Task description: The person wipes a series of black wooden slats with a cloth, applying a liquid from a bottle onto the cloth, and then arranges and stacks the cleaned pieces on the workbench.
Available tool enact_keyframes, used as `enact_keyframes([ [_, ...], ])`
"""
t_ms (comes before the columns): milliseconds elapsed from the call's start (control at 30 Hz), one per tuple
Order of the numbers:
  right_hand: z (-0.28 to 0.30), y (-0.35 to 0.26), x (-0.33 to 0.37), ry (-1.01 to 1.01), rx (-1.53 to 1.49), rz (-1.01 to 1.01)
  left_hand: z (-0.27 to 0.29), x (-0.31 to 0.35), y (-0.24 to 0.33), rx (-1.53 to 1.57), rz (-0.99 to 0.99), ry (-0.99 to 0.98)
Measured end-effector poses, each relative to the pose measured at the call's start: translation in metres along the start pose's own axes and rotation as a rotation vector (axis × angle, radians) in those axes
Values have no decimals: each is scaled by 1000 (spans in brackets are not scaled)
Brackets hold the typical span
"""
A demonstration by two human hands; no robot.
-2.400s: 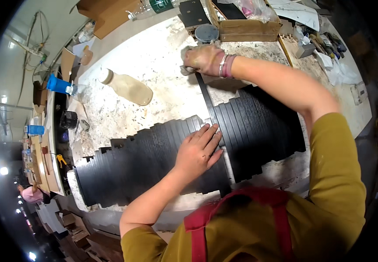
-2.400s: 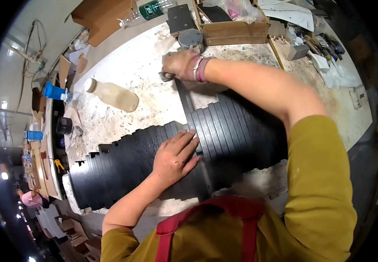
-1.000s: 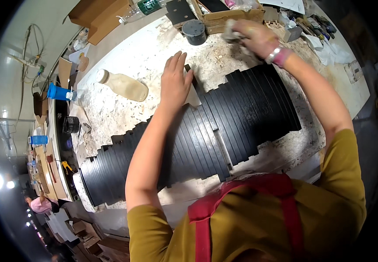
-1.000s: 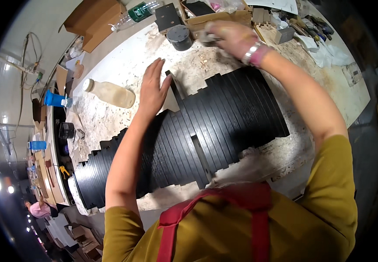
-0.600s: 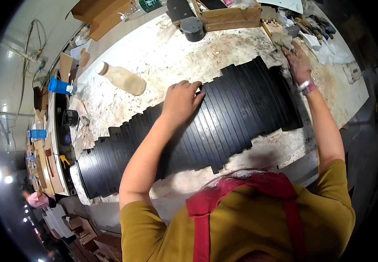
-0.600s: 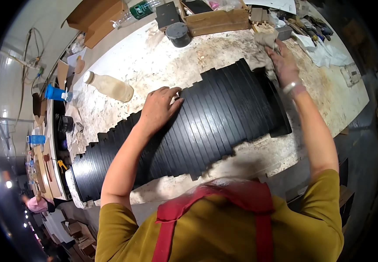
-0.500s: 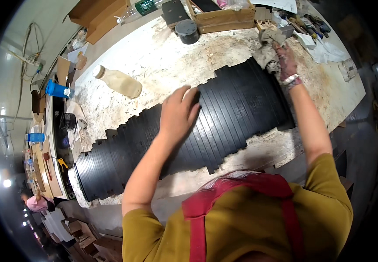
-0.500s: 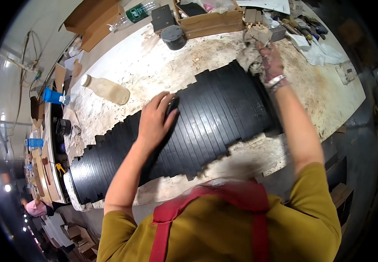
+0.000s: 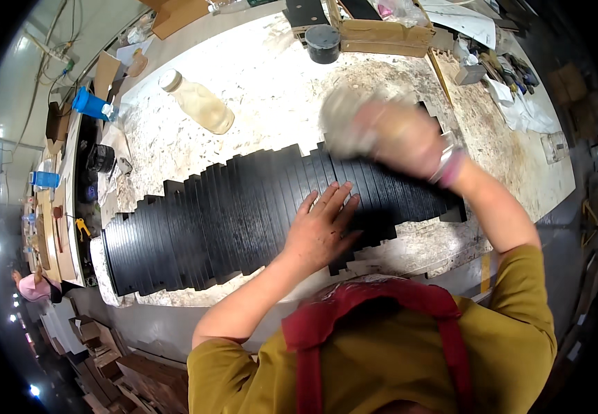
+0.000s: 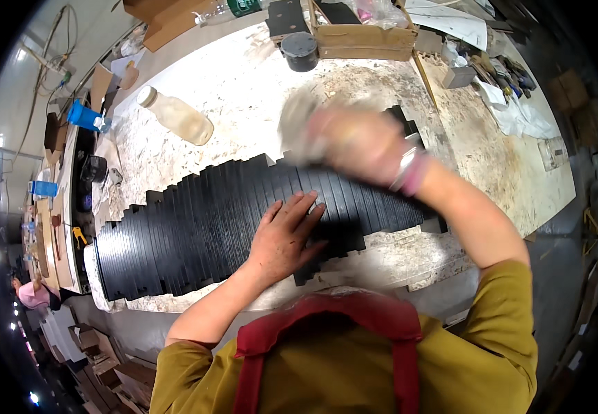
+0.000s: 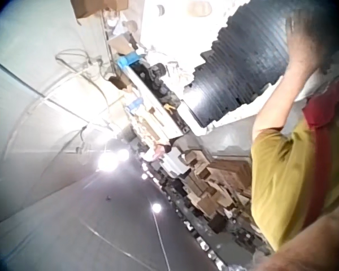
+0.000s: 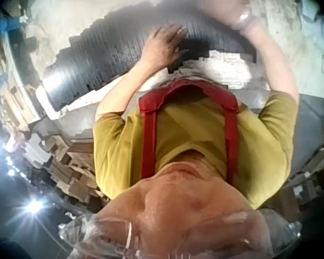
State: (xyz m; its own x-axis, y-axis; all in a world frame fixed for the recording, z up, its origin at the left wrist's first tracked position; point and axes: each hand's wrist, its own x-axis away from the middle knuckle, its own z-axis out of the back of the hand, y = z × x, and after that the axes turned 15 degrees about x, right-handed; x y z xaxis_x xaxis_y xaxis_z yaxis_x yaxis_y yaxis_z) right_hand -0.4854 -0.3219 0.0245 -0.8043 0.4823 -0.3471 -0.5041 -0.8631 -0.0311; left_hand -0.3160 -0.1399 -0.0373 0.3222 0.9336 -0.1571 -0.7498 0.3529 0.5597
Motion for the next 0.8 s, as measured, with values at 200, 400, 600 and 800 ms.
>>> enact_keyframes([
  [200, -65, -10, -50, 12, 131, 176, -5, -8, 3, 56, -47, 55],
  [400, -49, -49, -16, -56, -61, 267, -6, 3, -6, 76, -52, 142],
  [600, -47, 6, -65, 76, 113, 78, 1, -5, 0, 85, -110, 131],
  [800, 17, 25, -23, -27, 97, -106, 6, -4, 5, 2, -85, 106],
])
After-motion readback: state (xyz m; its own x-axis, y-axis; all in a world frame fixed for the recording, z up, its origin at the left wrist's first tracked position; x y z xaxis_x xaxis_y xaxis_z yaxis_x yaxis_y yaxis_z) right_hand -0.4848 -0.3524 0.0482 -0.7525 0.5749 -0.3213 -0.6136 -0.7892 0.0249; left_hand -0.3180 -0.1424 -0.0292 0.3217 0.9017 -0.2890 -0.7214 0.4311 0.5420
